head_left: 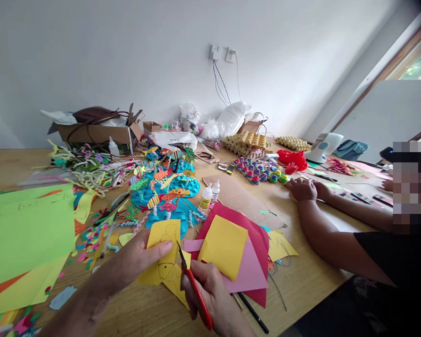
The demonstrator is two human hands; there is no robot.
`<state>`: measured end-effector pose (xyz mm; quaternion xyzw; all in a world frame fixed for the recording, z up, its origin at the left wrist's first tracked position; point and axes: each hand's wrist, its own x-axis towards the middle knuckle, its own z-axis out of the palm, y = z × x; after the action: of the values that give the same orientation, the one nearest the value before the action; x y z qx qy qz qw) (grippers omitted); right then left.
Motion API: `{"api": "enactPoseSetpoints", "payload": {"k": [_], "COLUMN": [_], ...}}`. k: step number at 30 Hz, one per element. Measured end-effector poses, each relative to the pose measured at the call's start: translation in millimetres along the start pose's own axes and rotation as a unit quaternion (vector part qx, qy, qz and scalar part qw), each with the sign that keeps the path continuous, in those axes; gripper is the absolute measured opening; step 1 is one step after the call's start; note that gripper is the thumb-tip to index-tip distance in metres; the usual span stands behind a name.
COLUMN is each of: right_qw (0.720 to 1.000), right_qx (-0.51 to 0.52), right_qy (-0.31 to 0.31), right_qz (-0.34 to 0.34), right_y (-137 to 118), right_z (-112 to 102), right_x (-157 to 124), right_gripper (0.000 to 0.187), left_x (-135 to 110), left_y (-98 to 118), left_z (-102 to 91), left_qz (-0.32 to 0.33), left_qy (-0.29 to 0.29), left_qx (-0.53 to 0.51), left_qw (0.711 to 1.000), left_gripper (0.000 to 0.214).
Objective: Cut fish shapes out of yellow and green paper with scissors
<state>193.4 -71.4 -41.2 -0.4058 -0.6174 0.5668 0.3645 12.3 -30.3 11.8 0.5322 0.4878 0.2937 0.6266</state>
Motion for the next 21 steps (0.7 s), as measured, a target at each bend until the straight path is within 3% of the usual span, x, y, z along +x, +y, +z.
{"api": "enactPoseSetpoints", "payload": {"k": [21], "right_qw": [1.000], "right_qx": [-0.001], "right_qy": [0.004], "right_qz": [-0.006], "right_y": [5.7], "right_z": [0.8], "right_x": [1.0], "right_gripper": [0.035], "left_x": [0.9], "left_y": [5.7], "left_z": [-2.0], "left_qz": [0.008], "left_qy": [-0.009], "left_qx": [-0.025], "left_qw": [1.000], "left_gripper": [0.030]}}
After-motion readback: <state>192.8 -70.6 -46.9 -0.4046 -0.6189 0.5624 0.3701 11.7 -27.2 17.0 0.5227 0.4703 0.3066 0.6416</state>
